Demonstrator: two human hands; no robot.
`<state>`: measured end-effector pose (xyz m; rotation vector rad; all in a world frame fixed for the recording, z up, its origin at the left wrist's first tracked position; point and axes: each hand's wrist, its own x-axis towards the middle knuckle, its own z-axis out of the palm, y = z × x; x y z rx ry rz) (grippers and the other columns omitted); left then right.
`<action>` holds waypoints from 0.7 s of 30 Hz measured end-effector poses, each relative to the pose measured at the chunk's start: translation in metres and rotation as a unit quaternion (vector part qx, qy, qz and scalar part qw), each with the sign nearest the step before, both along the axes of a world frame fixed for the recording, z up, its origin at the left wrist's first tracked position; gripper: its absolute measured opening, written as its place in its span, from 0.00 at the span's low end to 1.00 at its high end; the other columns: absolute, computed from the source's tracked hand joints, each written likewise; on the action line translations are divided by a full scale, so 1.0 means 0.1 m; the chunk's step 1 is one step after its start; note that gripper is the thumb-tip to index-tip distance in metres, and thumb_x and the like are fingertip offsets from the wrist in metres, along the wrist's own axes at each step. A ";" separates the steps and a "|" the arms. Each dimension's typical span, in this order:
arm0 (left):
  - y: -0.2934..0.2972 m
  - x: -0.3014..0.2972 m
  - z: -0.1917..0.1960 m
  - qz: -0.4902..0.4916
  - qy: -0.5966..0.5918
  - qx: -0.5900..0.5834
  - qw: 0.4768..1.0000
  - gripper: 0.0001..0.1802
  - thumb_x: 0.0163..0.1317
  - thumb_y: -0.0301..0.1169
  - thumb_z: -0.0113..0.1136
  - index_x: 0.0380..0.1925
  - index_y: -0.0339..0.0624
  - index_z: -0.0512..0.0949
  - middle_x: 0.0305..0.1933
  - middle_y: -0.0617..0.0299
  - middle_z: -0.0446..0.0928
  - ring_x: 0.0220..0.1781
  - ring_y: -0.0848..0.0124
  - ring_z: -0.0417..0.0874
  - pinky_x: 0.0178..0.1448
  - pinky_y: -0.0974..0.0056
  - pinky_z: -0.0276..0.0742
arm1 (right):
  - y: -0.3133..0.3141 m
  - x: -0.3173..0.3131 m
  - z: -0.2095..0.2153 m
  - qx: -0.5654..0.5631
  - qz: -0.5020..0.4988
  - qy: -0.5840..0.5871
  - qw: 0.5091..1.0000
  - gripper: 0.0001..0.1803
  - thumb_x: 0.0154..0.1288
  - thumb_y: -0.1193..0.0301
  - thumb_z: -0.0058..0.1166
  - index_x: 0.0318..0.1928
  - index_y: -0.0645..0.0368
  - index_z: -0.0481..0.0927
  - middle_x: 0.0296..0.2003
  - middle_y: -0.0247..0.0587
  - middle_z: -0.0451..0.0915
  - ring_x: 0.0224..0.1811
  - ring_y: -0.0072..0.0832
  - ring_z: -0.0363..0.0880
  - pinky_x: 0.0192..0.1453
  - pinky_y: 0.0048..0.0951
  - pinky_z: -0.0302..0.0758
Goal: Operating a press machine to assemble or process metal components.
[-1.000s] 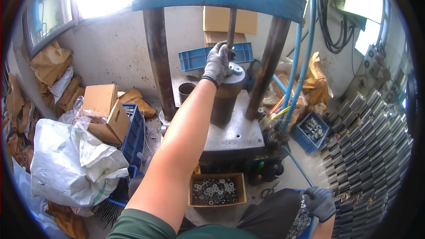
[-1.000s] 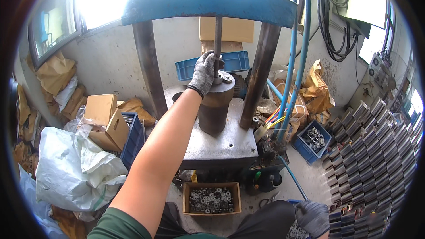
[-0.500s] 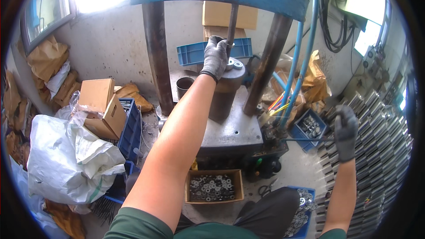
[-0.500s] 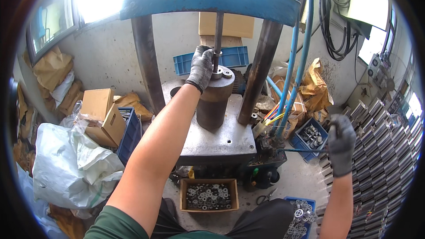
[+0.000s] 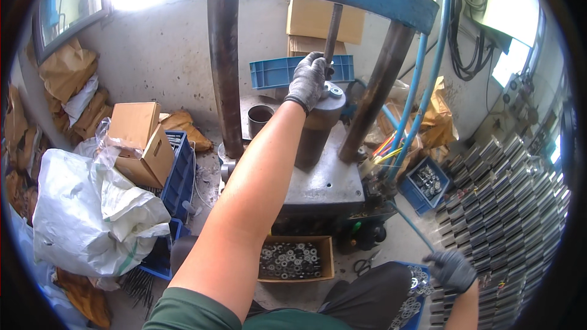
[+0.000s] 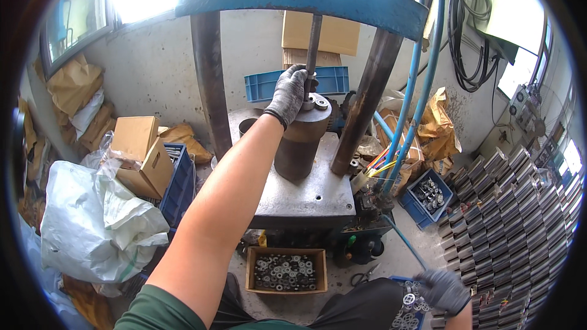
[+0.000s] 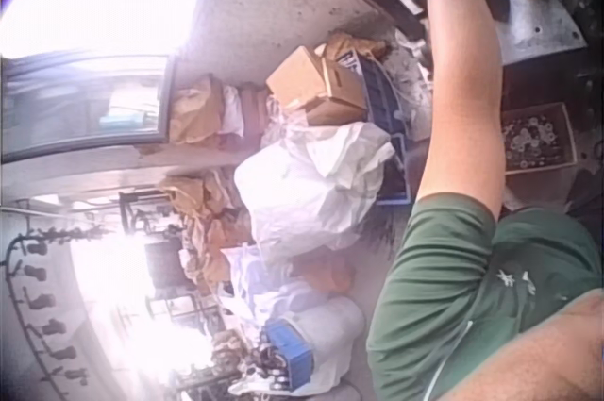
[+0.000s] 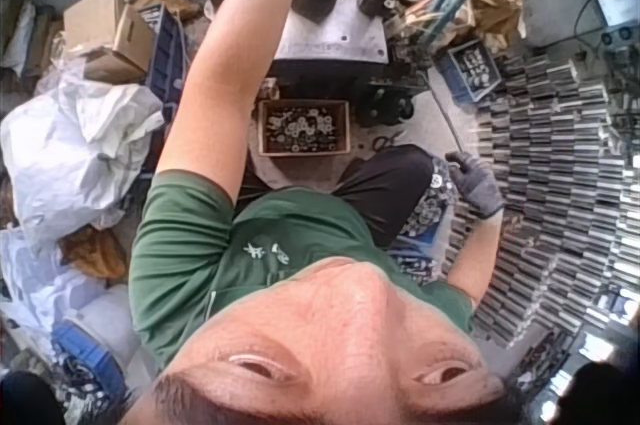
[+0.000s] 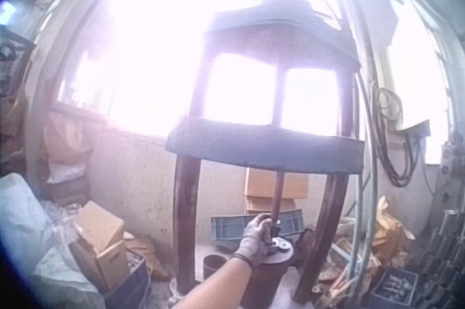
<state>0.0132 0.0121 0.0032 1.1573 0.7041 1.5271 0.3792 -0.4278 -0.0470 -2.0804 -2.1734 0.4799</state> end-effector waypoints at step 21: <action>0.01 -0.05 -0.01 -0.007 0.037 0.007 0.999 0.15 0.78 0.32 0.45 0.53 0.39 0.78 0.41 0.56 0.87 0.41 0.67 0.89 0.40 0.63 0.86 | -0.06 -0.07 -0.18 -0.053 0.044 -0.096 0.993 0.16 0.66 0.57 0.61 0.46 0.51 0.92 0.40 0.46 0.90 0.44 0.47 0.89 0.51 0.44 0.85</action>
